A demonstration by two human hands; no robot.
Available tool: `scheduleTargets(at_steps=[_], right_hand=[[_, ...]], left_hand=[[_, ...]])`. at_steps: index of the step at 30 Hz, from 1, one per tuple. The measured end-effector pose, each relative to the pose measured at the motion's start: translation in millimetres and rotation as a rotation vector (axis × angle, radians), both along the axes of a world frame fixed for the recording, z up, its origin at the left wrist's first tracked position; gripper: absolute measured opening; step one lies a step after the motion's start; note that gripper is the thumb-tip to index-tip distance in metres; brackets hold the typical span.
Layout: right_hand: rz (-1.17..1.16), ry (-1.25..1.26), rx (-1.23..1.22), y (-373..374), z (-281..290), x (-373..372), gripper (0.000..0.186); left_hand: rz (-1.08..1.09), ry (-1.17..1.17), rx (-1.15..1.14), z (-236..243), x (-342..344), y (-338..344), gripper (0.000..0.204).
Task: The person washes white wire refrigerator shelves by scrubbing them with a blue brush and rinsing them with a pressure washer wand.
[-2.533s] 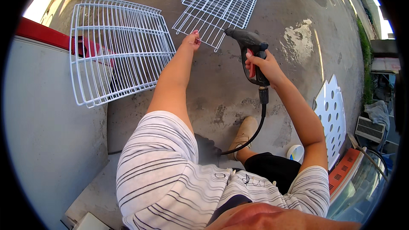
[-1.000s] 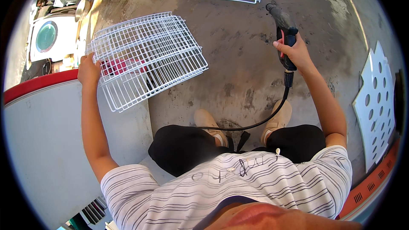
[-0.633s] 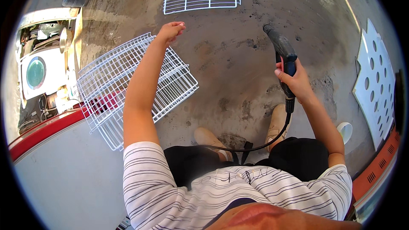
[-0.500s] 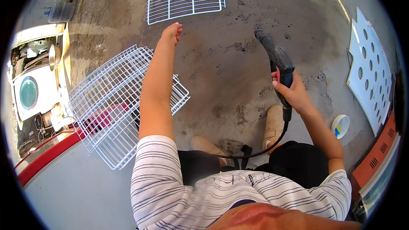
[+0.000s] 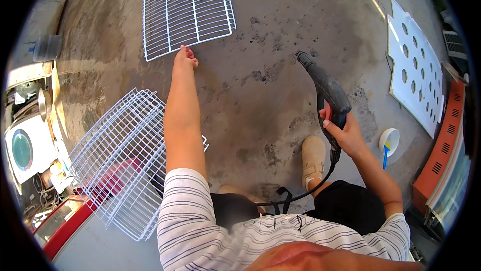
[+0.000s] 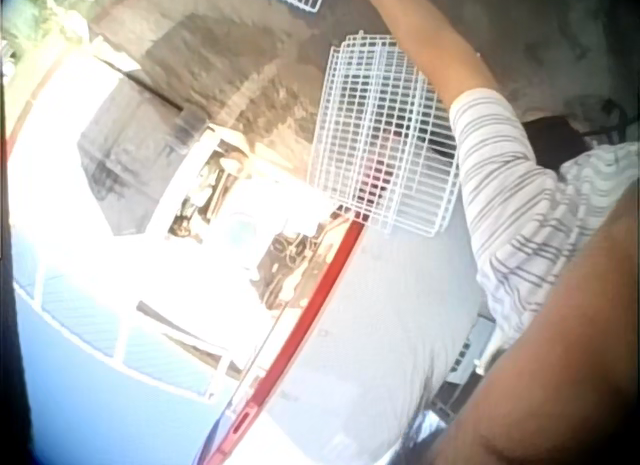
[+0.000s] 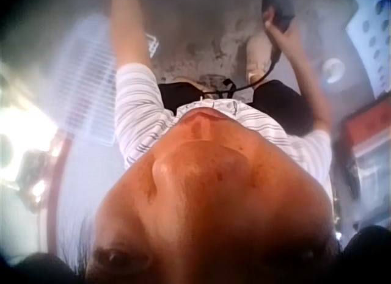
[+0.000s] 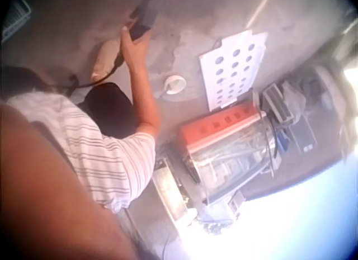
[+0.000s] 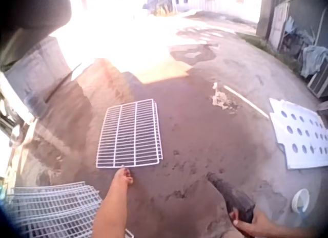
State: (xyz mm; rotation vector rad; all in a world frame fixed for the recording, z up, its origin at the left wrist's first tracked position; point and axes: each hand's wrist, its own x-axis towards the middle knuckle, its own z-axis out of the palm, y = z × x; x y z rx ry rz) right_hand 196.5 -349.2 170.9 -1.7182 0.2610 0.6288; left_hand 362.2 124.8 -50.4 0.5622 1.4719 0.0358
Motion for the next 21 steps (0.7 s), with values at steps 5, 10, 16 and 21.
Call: scheduleTargets(at_steps=[5,10,16,21], right_hand=[[-0.013,-0.024,0.051,4,4,1,0.034],[0.008,-0.103,0.057,4,10,17,0.031],[0.029,-0.189,0.011,19,8,27,0.026],[0.055,-0.206,-0.095,27,-5,29,0.028]], left_hand=[[0.062,-0.007,-0.01,-1,5,5,0.021],[0.156,-0.085,-0.054,11,3,-27,0.021],[0.066,-0.269,-0.211,6,-65,-113,0.013],[-0.152,-0.264,-0.346,31,-131,-165,0.015]])
